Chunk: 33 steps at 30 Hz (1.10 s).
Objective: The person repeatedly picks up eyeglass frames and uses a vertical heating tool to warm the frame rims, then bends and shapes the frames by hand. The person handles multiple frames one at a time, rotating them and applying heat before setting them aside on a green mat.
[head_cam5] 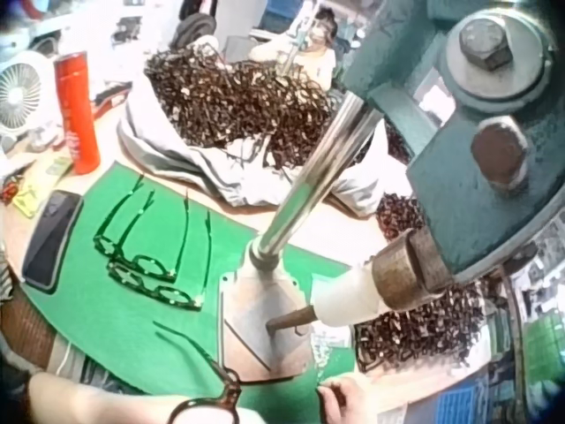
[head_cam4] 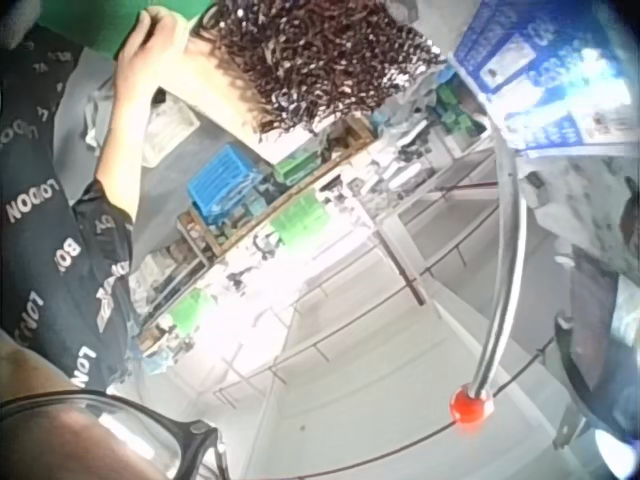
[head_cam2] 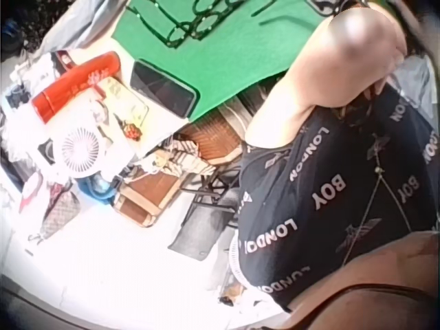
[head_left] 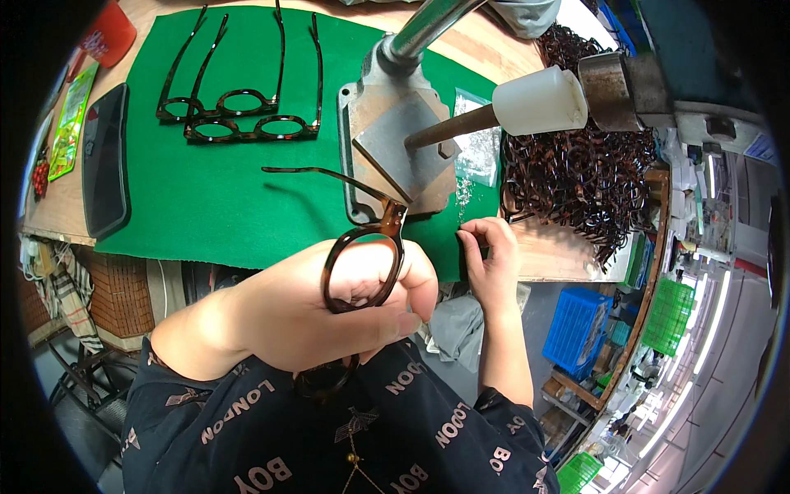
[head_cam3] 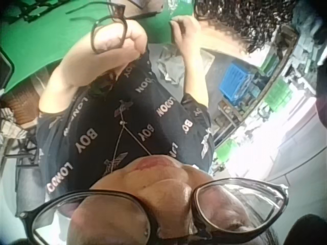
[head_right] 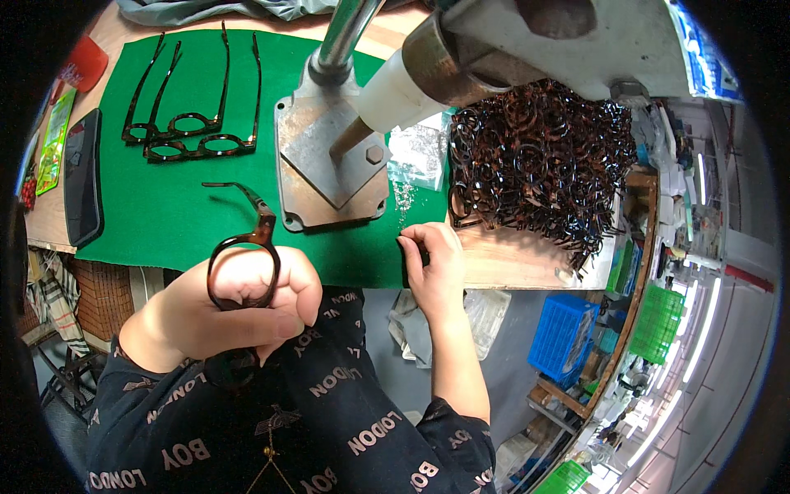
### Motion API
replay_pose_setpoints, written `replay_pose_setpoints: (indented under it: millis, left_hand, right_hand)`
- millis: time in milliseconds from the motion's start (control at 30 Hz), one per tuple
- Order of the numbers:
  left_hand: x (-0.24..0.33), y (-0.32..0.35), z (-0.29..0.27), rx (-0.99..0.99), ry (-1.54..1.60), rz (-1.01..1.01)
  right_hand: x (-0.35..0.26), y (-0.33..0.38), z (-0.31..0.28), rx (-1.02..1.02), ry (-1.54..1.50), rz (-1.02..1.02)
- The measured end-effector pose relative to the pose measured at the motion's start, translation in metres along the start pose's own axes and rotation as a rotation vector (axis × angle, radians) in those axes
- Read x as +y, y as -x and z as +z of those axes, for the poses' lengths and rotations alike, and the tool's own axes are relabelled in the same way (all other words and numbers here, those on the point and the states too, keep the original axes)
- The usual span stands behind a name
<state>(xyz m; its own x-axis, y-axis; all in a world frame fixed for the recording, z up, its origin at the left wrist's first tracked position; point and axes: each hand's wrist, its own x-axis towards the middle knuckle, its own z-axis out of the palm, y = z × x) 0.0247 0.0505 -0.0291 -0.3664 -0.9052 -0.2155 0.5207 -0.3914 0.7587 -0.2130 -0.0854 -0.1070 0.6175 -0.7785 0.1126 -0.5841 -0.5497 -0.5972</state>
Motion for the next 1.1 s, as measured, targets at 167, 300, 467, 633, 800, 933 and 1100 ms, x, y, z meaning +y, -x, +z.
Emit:
replay_pose_setpoints:
  millis: [167,300,467,633,800,933,1100]
  left_hand:
    - [0.002,-0.004,0.003,-0.028,-0.004,-0.057]
    - [-0.003,-0.003,-0.003,-0.158,0.053,-0.079]
    - [-0.001,-0.003,0.002,-0.217,-0.023,-0.109]
    - [-0.001,-0.002,0.004,-0.232,-0.056,-0.114]
    - [-0.001,-0.002,0.005,-0.202,-0.088,-0.111]
    - [0.002,-0.002,0.007,-0.162,-0.063,-0.102]
    - [0.001,-0.003,0.007,-0.141,-0.09,-0.08]
  right_hand:
    - [-0.015,-0.001,0.002,0.006,0.245,-0.085]
    - [-0.042,-0.014,-0.008,-0.197,-0.048,0.061]
    - [-0.094,-0.031,-0.014,-0.123,-0.625,-0.338]
    - [-0.107,-0.048,-0.012,-0.122,-0.574,-0.558]
    - [-0.109,-0.051,-0.015,-0.143,-0.54,-0.595]
    - [-0.106,-0.05,-0.011,-0.134,-0.655,-0.515]
    - [-0.105,-0.049,-0.011,-0.162,-0.758,-0.437]
